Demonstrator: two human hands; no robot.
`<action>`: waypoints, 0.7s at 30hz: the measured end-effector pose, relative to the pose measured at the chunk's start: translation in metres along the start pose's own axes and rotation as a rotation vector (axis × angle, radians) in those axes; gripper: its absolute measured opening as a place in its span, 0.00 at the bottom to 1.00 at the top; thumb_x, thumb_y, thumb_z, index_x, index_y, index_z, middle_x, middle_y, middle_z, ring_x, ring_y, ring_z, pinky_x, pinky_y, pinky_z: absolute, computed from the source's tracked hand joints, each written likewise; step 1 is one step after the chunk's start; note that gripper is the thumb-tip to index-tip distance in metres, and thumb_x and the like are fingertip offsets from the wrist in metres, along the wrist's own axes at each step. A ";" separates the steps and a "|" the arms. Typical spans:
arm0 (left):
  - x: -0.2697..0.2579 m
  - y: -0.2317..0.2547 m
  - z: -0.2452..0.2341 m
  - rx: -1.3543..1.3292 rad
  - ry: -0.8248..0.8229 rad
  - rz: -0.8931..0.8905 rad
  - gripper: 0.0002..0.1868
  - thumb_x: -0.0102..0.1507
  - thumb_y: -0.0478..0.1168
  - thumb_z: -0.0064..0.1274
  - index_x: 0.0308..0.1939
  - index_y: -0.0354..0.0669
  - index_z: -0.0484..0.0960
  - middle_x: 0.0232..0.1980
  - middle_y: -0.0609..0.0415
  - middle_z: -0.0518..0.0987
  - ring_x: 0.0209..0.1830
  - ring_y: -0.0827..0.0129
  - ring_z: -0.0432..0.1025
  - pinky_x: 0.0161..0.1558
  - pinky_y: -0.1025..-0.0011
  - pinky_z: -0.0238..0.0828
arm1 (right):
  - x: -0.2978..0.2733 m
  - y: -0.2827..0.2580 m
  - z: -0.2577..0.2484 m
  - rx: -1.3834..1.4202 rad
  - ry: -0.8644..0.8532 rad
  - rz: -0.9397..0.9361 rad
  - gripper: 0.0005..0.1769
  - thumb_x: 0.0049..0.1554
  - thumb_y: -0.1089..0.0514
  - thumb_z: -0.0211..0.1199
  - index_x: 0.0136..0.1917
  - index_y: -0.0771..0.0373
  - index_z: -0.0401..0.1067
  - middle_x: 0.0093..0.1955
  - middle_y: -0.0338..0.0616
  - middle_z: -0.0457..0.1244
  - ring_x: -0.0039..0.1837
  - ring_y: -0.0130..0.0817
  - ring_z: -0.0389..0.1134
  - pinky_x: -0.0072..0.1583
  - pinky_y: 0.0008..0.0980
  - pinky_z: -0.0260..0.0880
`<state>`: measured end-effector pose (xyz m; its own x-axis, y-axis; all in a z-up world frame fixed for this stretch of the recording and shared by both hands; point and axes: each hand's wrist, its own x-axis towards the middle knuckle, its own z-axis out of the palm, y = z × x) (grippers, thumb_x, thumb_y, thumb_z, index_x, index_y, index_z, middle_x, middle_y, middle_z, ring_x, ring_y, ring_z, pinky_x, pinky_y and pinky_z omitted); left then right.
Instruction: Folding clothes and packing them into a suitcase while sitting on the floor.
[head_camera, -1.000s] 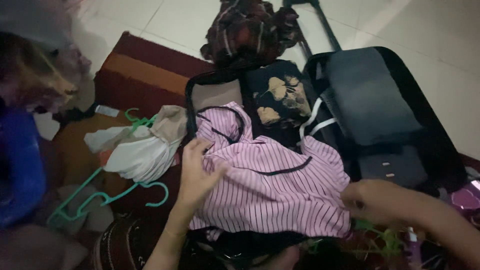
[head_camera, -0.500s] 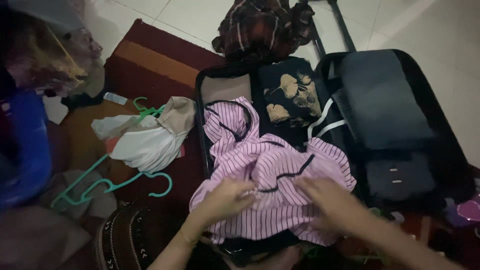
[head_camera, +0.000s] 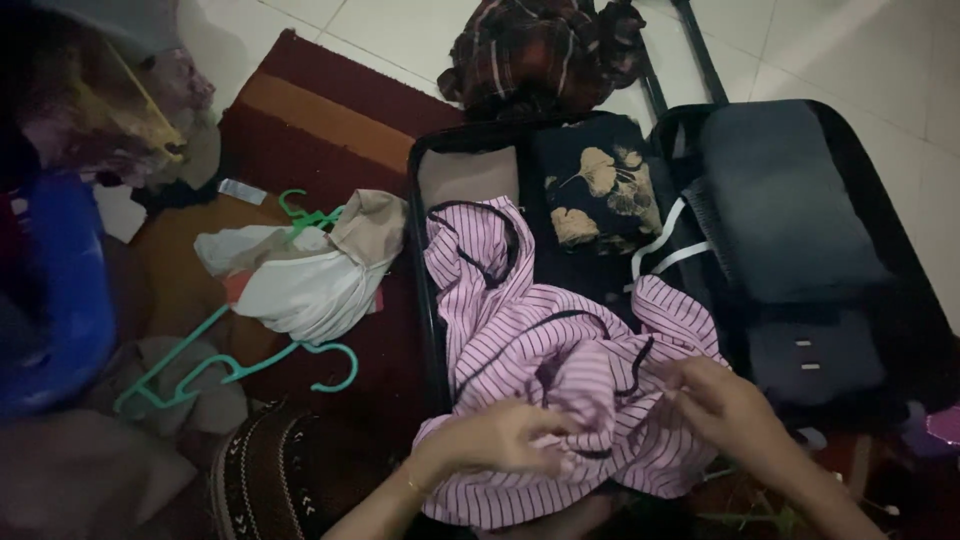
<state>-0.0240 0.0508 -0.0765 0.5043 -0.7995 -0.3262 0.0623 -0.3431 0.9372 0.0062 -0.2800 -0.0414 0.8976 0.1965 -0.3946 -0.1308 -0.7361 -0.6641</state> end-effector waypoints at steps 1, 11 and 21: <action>-0.003 -0.001 -0.008 -0.002 0.001 0.000 0.32 0.63 0.58 0.57 0.65 0.46 0.79 0.36 0.49 0.80 0.34 0.62 0.74 0.38 0.64 0.71 | 0.001 0.001 -0.001 -0.001 -0.002 0.001 0.07 0.55 0.60 0.64 0.47 0.63 0.73 0.54 0.41 0.67 0.57 0.34 0.74 0.57 0.36 0.77; -0.007 -0.051 -0.048 0.447 1.129 0.241 0.33 0.54 0.44 0.64 0.61 0.32 0.75 0.60 0.35 0.73 0.58 0.39 0.69 0.58 0.53 0.66 | 0.018 -0.059 0.015 0.065 0.026 -0.045 0.20 0.54 0.56 0.66 0.60 0.62 0.74 0.60 0.45 0.67 0.64 0.36 0.71 0.63 0.39 0.73; -0.010 -0.073 -0.077 -0.018 1.174 0.061 0.10 0.61 0.35 0.52 0.44 0.34 0.81 0.36 0.43 0.78 0.32 0.60 0.76 0.37 0.65 0.72 | 0.047 -0.024 0.047 -0.666 -0.166 -0.441 0.27 0.40 0.59 0.72 0.56 0.53 0.78 0.64 0.39 0.67 0.70 0.42 0.61 0.72 0.54 0.52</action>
<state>0.0324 0.1220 -0.1326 0.9907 0.1340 0.0242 0.0181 -0.3058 0.9519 0.0317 -0.2223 -0.0736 0.7268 0.6135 -0.3088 0.5450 -0.7888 -0.2842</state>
